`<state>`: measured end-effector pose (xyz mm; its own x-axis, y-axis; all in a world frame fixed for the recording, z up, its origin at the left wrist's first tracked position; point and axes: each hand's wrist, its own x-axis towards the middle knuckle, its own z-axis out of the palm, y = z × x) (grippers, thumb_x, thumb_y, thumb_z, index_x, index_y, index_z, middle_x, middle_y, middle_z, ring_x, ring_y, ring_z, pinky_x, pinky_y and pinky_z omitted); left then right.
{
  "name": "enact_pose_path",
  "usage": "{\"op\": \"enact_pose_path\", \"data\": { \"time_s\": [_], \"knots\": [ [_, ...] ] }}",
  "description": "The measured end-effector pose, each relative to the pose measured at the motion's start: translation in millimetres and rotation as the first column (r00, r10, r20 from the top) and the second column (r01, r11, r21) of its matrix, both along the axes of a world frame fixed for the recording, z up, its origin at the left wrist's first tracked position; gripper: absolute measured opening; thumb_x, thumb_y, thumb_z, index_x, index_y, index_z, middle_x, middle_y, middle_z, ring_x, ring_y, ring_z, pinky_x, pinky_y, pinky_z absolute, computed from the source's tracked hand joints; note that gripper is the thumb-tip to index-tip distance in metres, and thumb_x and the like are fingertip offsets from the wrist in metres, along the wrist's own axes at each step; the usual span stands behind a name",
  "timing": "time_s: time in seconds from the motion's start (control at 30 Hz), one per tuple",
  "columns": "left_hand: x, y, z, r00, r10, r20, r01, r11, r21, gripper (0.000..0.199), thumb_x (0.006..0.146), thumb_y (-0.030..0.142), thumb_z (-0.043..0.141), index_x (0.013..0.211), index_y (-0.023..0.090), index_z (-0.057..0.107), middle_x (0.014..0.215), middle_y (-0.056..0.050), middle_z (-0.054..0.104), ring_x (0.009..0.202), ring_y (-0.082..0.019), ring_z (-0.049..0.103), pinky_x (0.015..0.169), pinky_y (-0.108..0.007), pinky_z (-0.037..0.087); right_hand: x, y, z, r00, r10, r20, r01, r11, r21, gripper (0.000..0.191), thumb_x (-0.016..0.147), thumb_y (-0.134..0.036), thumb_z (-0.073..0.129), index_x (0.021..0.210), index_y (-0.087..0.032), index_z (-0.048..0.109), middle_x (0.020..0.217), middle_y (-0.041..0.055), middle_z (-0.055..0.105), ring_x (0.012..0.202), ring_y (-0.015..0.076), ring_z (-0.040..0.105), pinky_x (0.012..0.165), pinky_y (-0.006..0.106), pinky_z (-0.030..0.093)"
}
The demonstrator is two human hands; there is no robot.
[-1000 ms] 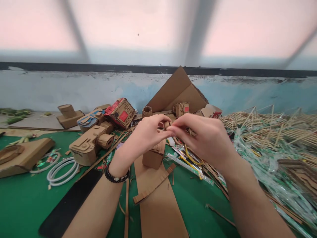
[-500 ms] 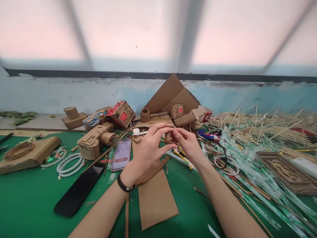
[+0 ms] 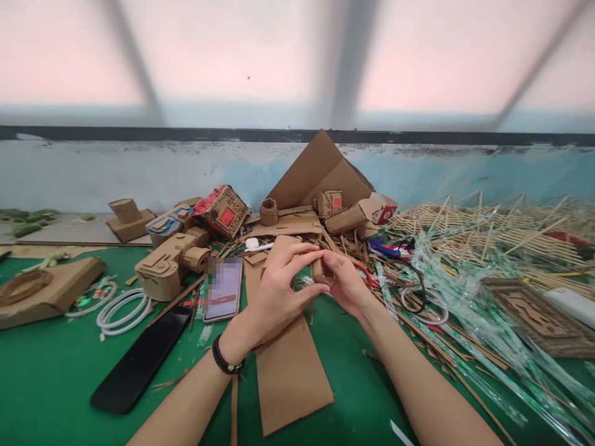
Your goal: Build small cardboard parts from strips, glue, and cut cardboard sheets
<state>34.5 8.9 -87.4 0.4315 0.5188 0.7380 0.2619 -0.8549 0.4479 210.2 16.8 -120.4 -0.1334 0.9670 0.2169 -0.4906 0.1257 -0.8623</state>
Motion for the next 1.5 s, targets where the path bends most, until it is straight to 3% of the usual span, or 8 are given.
{"op": "enact_pose_path", "data": {
  "time_s": [0.17,0.27,0.43,0.7,1.03,1.13,1.23,1.5],
  "knots": [
    [-17,6,12.3,0.994,-0.071,-0.078,0.076,0.995,0.06,0.066,0.093,0.045,0.076,0.152,0.027,0.053,0.145,-0.014,0.064,0.135,-0.029,0.061,0.113,-0.045,0.054,7,-1,-0.8,0.999,-0.019,-0.029,0.017,0.997,-0.075,0.039,0.077,-0.054,0.089,0.083,-0.018,0.077,0.067,-0.0025,0.059,0.052,0.0073,0.047,0.047,0.018,0.04],
    [-58,20,15.9,0.984,0.177,0.018,-0.177,0.983,0.044,0.044,0.104,0.032,0.061,0.148,0.029,0.058,0.141,-0.009,0.067,0.121,-0.023,0.069,0.097,-0.036,0.063,14,3,0.7,0.992,-0.068,-0.107,0.052,0.987,-0.153,0.039,0.076,-0.054,0.089,0.088,-0.018,0.077,0.071,-0.0028,0.063,0.049,0.0057,0.051,0.041,0.016,0.039],
    [-127,56,-11.8,0.553,0.72,-0.419,-0.745,0.653,0.139,0.051,0.096,0.004,0.044,0.135,0.017,0.072,0.145,-0.017,0.063,0.138,-0.035,0.058,0.117,-0.054,0.048,34,11,4.2,0.95,-0.213,-0.23,0.161,0.96,-0.228,0.045,0.069,-0.053,0.095,0.091,-0.018,0.075,0.067,-0.007,0.059,0.046,0.0029,0.047,0.037,0.012,0.039],
    [-120,61,-36.5,0.209,0.588,-0.781,-0.762,0.598,0.247,0.064,0.082,-0.003,0.055,0.136,0.025,0.074,0.167,-0.012,0.044,0.161,-0.045,0.023,0.129,-0.061,0.029,40,14,3.5,0.936,-0.272,-0.225,0.208,0.94,-0.27,0.049,0.065,-0.051,0.098,0.09,-0.016,0.073,0.065,-0.0084,0.058,0.047,0.0023,0.048,0.042,0.012,0.045],
    [-131,53,-33.6,0.214,0.566,-0.796,-0.713,0.647,0.268,0.058,0.081,-0.002,0.054,0.124,0.027,0.081,0.16,-0.011,0.053,0.159,-0.048,0.025,0.126,-0.065,0.029,39,13,0.7,0.953,-0.235,-0.194,0.18,0.948,-0.263,0.045,0.071,-0.053,0.093,0.093,-0.019,0.072,0.067,-0.0076,0.06,0.049,0.0032,0.048,0.042,0.012,0.046],
    [-128,50,-23.2,0.299,0.571,-0.765,-0.736,0.648,0.196,0.053,0.087,0.001,0.047,0.125,0.022,0.079,0.154,-0.011,0.059,0.15,-0.038,0.047,0.12,-0.052,0.045,39,13,1.4,0.951,-0.239,-0.195,0.184,0.947,-0.264,0.047,0.069,-0.052,0.095,0.092,-0.019,0.072,0.067,-0.0079,0.06,0.048,0.0029,0.048,0.042,0.012,0.045],
    [-122,42,-8.7,0.332,0.565,-0.756,-0.805,0.587,0.085,0.053,0.096,0.007,0.037,0.134,0.023,0.07,0.138,-0.01,0.07,0.122,-0.033,0.07,0.098,-0.047,0.059,38,13,2.8,0.949,-0.247,-0.195,0.191,0.945,-0.267,0.048,0.068,-0.052,0.095,0.092,-0.018,0.072,0.066,-0.0082,0.059,0.048,0.0025,0.048,0.042,0.012,0.045],
    [-113,24,6.6,0.062,0.45,-0.891,-0.956,0.283,0.077,0.042,0.105,0.044,0.04,0.129,0.022,0.066,0.119,-0.02,0.075,0.105,-0.047,0.074,0.085,-0.057,0.059,37,12,4.2,0.957,-0.221,-0.19,0.164,0.947,-0.276,0.048,0.068,-0.051,0.095,0.093,-0.018,0.07,0.065,-0.0083,0.06,0.047,0.0026,0.048,0.043,0.013,0.045]
  ]
}}
